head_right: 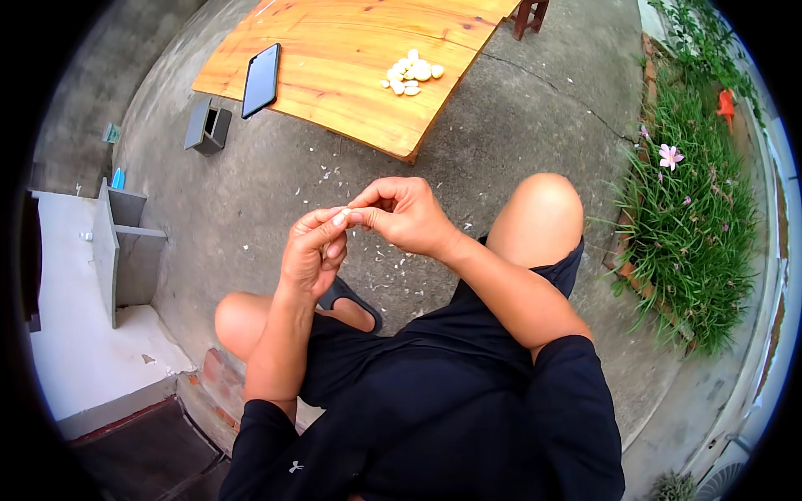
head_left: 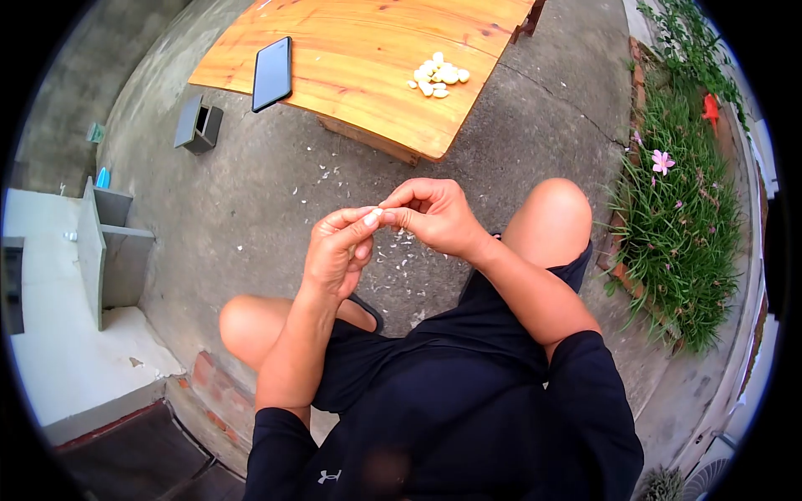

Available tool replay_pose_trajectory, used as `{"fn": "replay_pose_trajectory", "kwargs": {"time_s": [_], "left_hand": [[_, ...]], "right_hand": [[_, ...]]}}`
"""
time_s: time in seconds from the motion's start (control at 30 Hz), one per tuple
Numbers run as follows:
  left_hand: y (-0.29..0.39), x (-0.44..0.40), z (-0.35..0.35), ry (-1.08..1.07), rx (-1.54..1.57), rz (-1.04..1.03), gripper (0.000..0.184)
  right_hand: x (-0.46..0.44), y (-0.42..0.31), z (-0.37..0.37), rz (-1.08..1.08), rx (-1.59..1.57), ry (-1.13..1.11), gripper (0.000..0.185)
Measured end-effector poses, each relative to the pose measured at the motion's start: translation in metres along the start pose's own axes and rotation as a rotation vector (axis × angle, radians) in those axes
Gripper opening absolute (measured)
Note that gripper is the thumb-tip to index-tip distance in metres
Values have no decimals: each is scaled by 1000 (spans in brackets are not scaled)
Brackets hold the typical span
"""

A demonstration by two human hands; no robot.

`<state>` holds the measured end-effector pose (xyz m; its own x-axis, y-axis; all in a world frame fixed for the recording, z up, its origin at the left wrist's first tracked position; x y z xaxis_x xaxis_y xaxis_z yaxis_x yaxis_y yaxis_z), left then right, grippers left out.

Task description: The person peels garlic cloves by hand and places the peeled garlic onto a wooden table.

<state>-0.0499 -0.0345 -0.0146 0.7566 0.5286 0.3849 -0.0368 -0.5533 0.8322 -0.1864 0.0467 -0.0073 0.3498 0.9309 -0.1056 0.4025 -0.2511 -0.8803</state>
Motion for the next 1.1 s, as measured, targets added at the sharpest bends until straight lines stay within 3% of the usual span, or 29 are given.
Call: {"fn": "replay_pose_trajectory", "kwargs": {"time_s": [0.27, 0.43, 0.87, 0.97, 1.07, 1.1], "left_hand": [[2, 1, -1, 45, -125, -77, 14], [4, 0, -2, 68, -91, -108, 14], [4, 1, -4, -20, -149, -103, 13], [6, 0, -4, -55, -68, -122, 14], [7, -1, -1, -37, -56, -143, 14], [9, -1, -2, -26, -60, -138, 13]], "right_hand": [[-3, -2, 7, -90, 30, -15, 8], [-6, 4, 6, -132, -160, 4, 11], [-6, 17, 15, -229, -187, -52, 11], [-5, 6, 13, -77, 31, 67, 14], [-5, 5, 14, 16, 180, 10, 14], [-5, 3, 14, -44, 200, 3, 13]]}}
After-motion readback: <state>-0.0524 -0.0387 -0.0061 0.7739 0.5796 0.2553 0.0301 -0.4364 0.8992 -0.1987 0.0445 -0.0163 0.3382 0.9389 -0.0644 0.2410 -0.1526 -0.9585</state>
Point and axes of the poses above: each hand's wrist, its own x-axis away from the middle knuckle, its own z-axis out of the back of the hand, y = z × x, the point moved 6 cm from there along -x, towards the middle knuckle, and after that the axes turned 9 degrees about -x, right-handed, at the moved point
